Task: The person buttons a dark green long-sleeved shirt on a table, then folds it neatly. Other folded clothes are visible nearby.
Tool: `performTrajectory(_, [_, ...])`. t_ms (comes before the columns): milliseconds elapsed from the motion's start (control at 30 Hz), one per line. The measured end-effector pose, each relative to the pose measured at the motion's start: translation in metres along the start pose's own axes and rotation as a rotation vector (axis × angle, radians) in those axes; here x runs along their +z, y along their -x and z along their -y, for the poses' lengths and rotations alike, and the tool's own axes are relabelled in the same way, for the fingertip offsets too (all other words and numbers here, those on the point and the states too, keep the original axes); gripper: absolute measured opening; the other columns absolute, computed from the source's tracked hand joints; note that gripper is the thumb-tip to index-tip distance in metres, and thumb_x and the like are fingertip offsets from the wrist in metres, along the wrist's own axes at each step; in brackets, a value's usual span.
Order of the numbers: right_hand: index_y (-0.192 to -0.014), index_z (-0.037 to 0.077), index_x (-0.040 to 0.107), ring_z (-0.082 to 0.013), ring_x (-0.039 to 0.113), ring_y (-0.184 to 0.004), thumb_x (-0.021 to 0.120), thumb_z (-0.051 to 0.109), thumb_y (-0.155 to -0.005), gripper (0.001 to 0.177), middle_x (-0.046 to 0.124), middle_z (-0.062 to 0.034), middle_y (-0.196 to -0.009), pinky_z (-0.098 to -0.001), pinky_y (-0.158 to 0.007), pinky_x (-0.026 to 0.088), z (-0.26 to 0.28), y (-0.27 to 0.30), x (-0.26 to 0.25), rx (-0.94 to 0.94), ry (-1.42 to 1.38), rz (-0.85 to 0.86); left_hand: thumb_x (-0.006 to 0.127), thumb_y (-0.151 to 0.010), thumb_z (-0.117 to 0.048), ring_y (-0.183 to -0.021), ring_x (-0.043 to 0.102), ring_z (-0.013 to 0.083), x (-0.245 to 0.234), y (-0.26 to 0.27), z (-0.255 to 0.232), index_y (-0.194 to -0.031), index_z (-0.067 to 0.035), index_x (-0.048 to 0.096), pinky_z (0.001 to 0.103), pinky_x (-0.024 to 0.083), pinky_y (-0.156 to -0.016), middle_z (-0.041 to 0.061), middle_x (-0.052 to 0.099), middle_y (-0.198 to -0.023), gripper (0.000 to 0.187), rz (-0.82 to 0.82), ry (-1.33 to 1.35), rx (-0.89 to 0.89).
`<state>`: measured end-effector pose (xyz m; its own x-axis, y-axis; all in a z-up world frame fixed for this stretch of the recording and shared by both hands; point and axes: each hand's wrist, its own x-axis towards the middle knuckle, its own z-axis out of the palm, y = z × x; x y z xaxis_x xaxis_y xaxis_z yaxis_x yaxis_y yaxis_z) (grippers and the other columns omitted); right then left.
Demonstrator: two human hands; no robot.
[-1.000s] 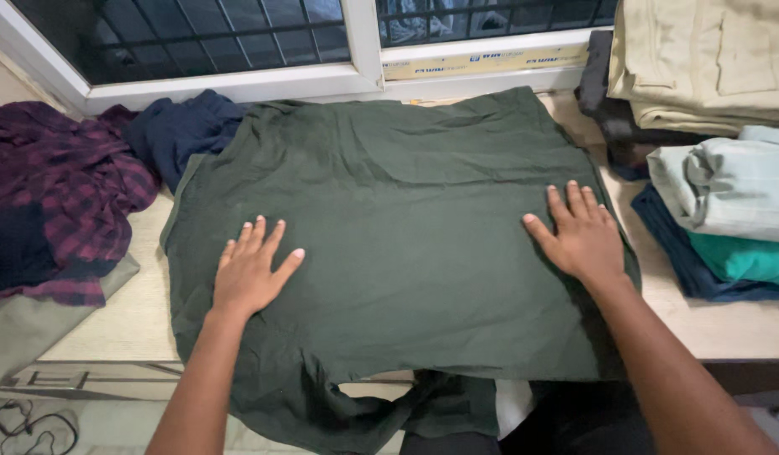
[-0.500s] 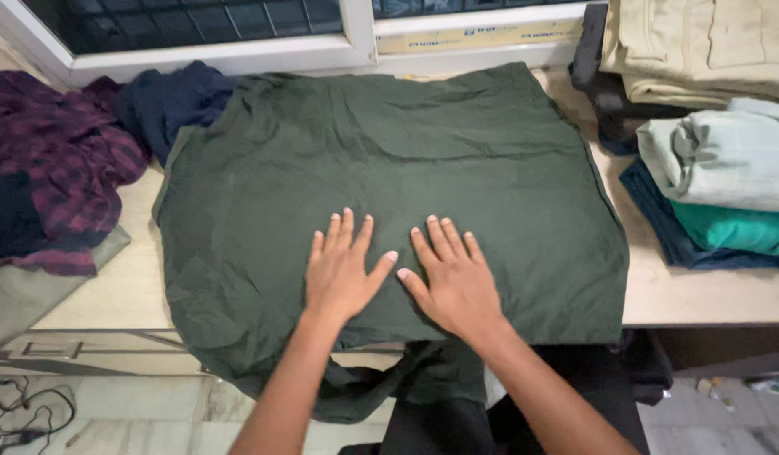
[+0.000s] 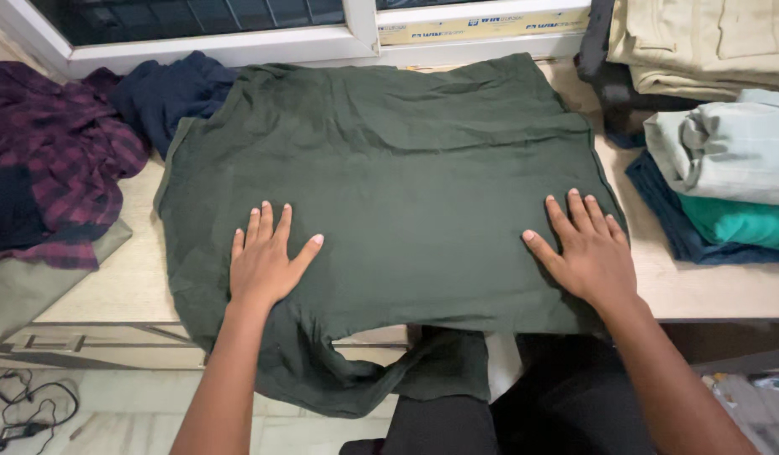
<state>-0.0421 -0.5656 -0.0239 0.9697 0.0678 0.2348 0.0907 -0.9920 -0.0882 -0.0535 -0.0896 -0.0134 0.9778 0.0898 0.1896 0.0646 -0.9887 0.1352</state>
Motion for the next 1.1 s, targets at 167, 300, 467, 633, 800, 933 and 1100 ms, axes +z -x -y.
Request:
performTrajectory(167, [-0.151,0.015,0.051,-0.0356,0.033,-0.149,0.048,0.060,-0.098,0.070,0.041,-0.0185,-0.160,-0.0497,-0.117,0.028,-0.005,-0.030,-0.004,-0.143,-0.089,-0.102,0.053,-0.091,-0.069,-0.148,0.025,0.0362,-0.006,-0.018,-0.004,-0.153,-0.009,0.044,0.052,0.020,-0.116,0.023,0.031,-0.160,0.086,-0.072,0.025,0.031])
performTrajectory(300, [-0.133,0.006,0.066,-0.0369,0.053,-0.134,0.064,0.034,-0.101,0.043,0.061,-0.0185,-0.142,-0.0447,-0.111,0.042,-0.002,-0.013,-0.019,-0.286,-0.299,-0.285,0.070,-0.092,-0.041,-0.128,0.053,0.0344,-0.020,0.006,-0.008,-0.120,-0.006,0.073,0.048,0.042,-0.105,0.016,0.061,-0.135,0.044,-0.260,0.289,0.123])
performTrajectory(467, [-0.097,0.003,0.075,-0.0328,0.063,-0.096,0.076,0.022,-0.090,0.020,0.068,-0.0134,-0.097,-0.0417,-0.084,0.051,-0.002,0.034,-0.050,-0.146,-0.344,-0.202,0.081,-0.086,-0.029,-0.097,0.062,0.0259,-0.045,0.058,-0.006,-0.091,-0.009,0.079,0.044,0.047,-0.092,0.002,0.071,-0.093,0.021,-0.189,0.436,0.254])
performTrajectory(633, [-0.086,0.005,0.079,-0.0276,0.064,-0.080,0.089,0.039,-0.080,0.036,0.070,-0.0107,-0.082,-0.0401,-0.073,0.054,-0.005,0.058,-0.073,0.142,-0.270,0.239,0.089,-0.070,-0.032,-0.091,0.060,0.0234,-0.060,0.100,-0.034,-0.078,-0.010,0.074,0.039,0.046,-0.084,0.001,0.068,-0.087,0.028,-0.235,0.475,0.306])
performTrajectory(800, [-0.097,0.010,0.080,-0.0266,0.068,-0.089,0.090,0.034,-0.072,0.035,0.073,-0.0068,-0.092,-0.0380,-0.078,0.054,-0.015,0.072,-0.076,-0.011,-0.348,0.191,0.088,-0.064,-0.028,-0.089,0.059,0.0257,-0.053,0.120,-0.067,-0.084,-0.008,0.075,0.040,0.043,-0.078,0.003,0.068,-0.091,0.032,-0.283,0.474,0.400])
performTrajectory(933, [-0.097,0.011,0.080,-0.0274,0.064,-0.100,0.090,0.024,-0.057,0.043,0.072,-0.0072,-0.100,-0.0397,-0.084,0.052,-0.029,0.080,-0.074,-0.217,-0.366,0.106,0.085,-0.072,-0.019,-0.091,0.063,0.0215,-0.051,0.123,-0.071,-0.085,-0.010,0.075,0.038,0.043,-0.078,-0.002,0.071,-0.094,0.019,-0.333,0.436,0.381])
performTrajectory(1100, [-0.081,0.008,0.077,-0.0237,0.067,-0.102,0.085,0.006,-0.064,0.019,0.077,-0.0033,-0.100,-0.0364,-0.087,0.055,-0.037,0.095,-0.065,-0.201,-0.397,0.025,0.082,-0.070,-0.010,-0.092,0.064,0.0187,-0.050,0.130,-0.058,-0.081,-0.011,0.073,0.038,0.044,-0.079,-0.005,0.072,-0.092,0.015,-0.330,0.379,0.472])
